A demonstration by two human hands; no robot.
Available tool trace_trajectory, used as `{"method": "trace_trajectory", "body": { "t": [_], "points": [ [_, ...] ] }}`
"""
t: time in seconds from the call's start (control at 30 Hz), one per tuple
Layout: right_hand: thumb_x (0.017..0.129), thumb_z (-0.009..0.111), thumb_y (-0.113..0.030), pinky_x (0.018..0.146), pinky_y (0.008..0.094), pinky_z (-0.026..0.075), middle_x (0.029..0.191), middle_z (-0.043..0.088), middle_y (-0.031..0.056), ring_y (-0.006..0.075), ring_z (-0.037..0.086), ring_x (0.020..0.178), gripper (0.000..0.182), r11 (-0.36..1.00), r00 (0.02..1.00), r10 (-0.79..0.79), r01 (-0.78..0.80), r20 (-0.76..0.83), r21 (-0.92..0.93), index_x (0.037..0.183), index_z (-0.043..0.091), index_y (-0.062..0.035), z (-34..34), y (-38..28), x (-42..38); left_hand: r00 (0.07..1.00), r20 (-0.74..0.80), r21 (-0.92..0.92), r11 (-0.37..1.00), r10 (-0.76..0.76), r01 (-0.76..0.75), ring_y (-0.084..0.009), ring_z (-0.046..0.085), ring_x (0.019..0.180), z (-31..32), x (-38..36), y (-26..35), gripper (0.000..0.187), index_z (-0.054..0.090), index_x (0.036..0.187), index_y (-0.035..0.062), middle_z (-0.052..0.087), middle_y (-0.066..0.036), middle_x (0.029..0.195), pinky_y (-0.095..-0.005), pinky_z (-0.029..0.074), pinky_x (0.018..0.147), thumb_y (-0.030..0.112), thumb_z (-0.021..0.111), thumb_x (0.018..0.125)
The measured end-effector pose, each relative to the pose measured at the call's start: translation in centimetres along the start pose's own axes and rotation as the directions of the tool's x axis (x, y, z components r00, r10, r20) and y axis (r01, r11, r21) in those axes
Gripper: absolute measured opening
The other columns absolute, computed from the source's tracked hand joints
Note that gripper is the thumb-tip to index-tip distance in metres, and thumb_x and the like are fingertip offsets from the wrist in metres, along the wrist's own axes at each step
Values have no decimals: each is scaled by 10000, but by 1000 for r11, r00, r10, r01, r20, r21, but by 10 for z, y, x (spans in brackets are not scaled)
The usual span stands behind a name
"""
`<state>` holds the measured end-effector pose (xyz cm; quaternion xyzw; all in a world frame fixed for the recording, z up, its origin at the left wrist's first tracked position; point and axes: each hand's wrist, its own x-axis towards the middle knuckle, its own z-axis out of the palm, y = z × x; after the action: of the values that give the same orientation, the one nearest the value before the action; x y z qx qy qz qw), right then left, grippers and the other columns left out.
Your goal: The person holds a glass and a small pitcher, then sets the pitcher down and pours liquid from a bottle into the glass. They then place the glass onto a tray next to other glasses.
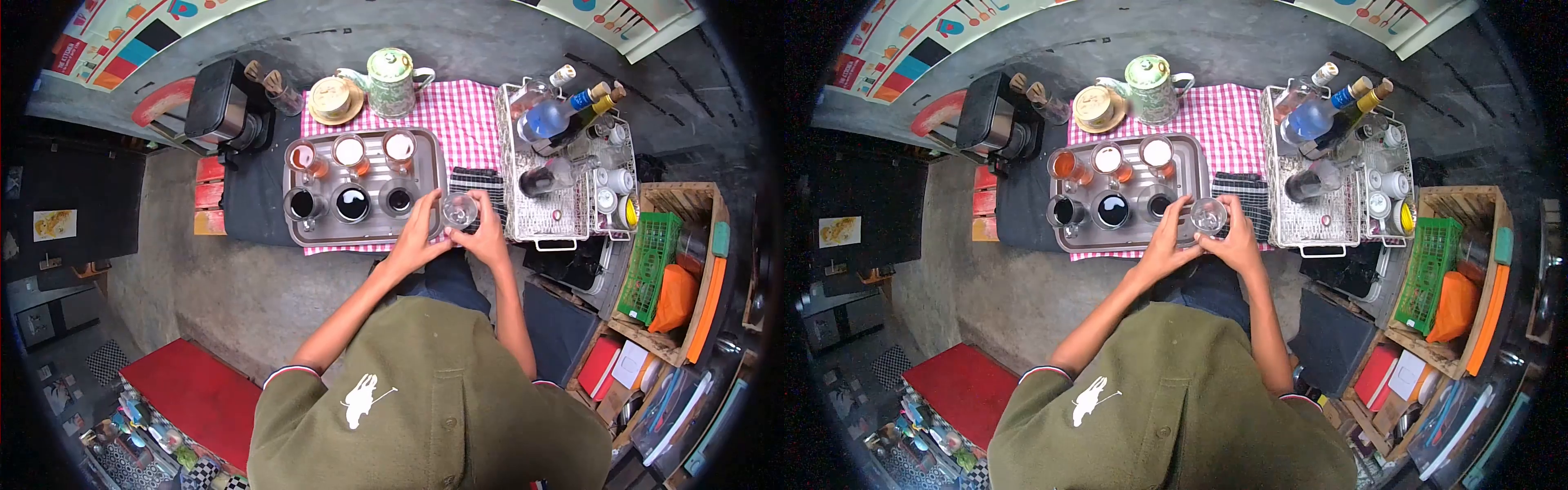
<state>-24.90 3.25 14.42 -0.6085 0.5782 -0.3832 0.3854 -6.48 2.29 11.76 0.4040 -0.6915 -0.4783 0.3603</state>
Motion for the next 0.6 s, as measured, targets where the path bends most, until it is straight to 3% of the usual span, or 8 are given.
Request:
{"method": "trace_trajectory", "body": {
  "t": [0.1, 0.2, 0.37, 0.47, 0.6],
  "points": [
    [692, 850, -176, 880, 385, 520, 1058, 654, 155, 287, 679, 1017, 665, 998, 999, 52, -52, 11, 43, 1214, 459, -45, -9, -4, -1, 989, -73, 77, 989, 132, -126, -370, 514, 1296, 17, 16, 15, 847, 365, 1453, 3, 479, -221, 1406, -434, 432, 1069, 121, 798, 735],
    [699, 846, -178, 875, 391, 520, 1075, 646, 151, 284, 675, 1014, 670, 995, 999, 47, -45, -14, 87, 1226, 456, -41, -21, 2, -1, 987, -106, 18, 993, 118, -117, -366, 540, 1270, 33, 28, 24, 799, 404, 1425, -6, 513, -214, 1375, -424, 440, 1059, 106, 789, 733],
    [710, 850, -198, 878, 394, 518, 1117, 632, 156, 278, 659, 1037, 680, 995, 998, 54, -53, -15, 89, 1249, 471, -30, -51, -1, 3, 985, -164, -60, 996, 56, -67, -273, 632, 1181, 51, 44, 38, 710, 498, 1371, -9, 614, -181, 1293, -377, 502, 992, 39, 797, 728],
    [711, 858, -229, 916, 401, 506, 1174, 623, 154, 278, 633, 1103, 736, 991, 998, 46, -51, 42, 124, 1303, 472, -24, -73, 7, 7, 978, -200, -62, 995, 59, -73, -340, 633, 1164, 65, 55, 45, 697, 504, 1367, 3, 617, -194, 1283, -402, 503, 979, 62, 774, 728],
    [731, 844, -275, 930, 400, 501, 1213, 624, 140, 266, 619, 1140, 722, 996, 999, -32, 28, 36, 90, 1314, 500, -26, -114, -6, 14, 970, -242, -173, 984, -6, -37, -286, 646, 1143, 86, 70, 47, 739, 507, 1361, -10, 627, -193, 1258, -385, 524, 950, 160, 854, 730]
  ]
}}
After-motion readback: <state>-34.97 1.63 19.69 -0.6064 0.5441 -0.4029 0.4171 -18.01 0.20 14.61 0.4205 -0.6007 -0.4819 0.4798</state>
